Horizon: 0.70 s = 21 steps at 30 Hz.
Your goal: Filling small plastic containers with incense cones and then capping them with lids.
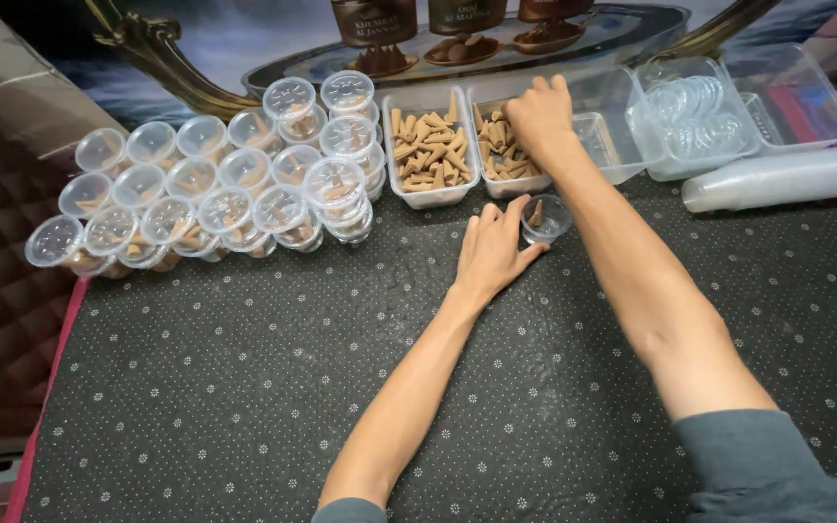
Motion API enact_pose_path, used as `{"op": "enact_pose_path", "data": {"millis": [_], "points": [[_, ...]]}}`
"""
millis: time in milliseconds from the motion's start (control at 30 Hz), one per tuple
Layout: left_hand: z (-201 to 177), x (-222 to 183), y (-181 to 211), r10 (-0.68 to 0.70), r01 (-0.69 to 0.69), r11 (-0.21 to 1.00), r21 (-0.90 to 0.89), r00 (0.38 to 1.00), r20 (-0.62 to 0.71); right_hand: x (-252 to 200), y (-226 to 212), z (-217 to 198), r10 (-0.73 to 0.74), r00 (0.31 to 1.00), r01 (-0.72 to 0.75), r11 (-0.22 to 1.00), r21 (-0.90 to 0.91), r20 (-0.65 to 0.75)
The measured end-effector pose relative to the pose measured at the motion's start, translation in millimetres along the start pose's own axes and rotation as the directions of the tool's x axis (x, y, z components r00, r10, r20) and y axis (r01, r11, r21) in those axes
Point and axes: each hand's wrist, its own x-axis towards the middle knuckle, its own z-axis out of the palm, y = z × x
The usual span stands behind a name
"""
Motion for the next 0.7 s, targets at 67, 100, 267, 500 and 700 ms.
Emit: {"op": "enact_pose_path", "data": {"millis": [67, 100, 267, 500, 700], "points": [[-0.1, 0.0, 0.6, -0.004, 0.004, 1.0, -0.002, 1.0, 0.003, 0.9, -0.5, -4.8, 0.016, 0.999, -0.016, 1.0, -0.001, 0.049], [-0.4, 0.1, 0.8, -0.007, 0.007, 1.0, -0.004, 1.0, 0.007, 1.6, -1.0, -7.5, 0.032, 0.995, -0.032, 0.999, -0.004, 0.099], [-3.8, 0.1, 2.3, -0.024, 0.025, 0.999, -0.025, 0.999, 0.021, 1.5, -4.6, -6.2, 0.064, 0.995, -0.065, 0.998, 0.01, 0.083], [1.7, -0.5, -1.3, 0.017, -0.017, 1.0, 0.01, 1.0, -0.013, -25.1, 13.3, -10.0, 0.107, 0.903, -0.037, 0.984, 0.174, -0.415], [-3.1, -0.4, 0.7, 0.0, 0.0, 1.0, -0.019, 1.0, 0.012, -158.8, 14.9, -104.0, 0.132, 0.903, 0.1, 0.861, 0.499, -0.409]]}}
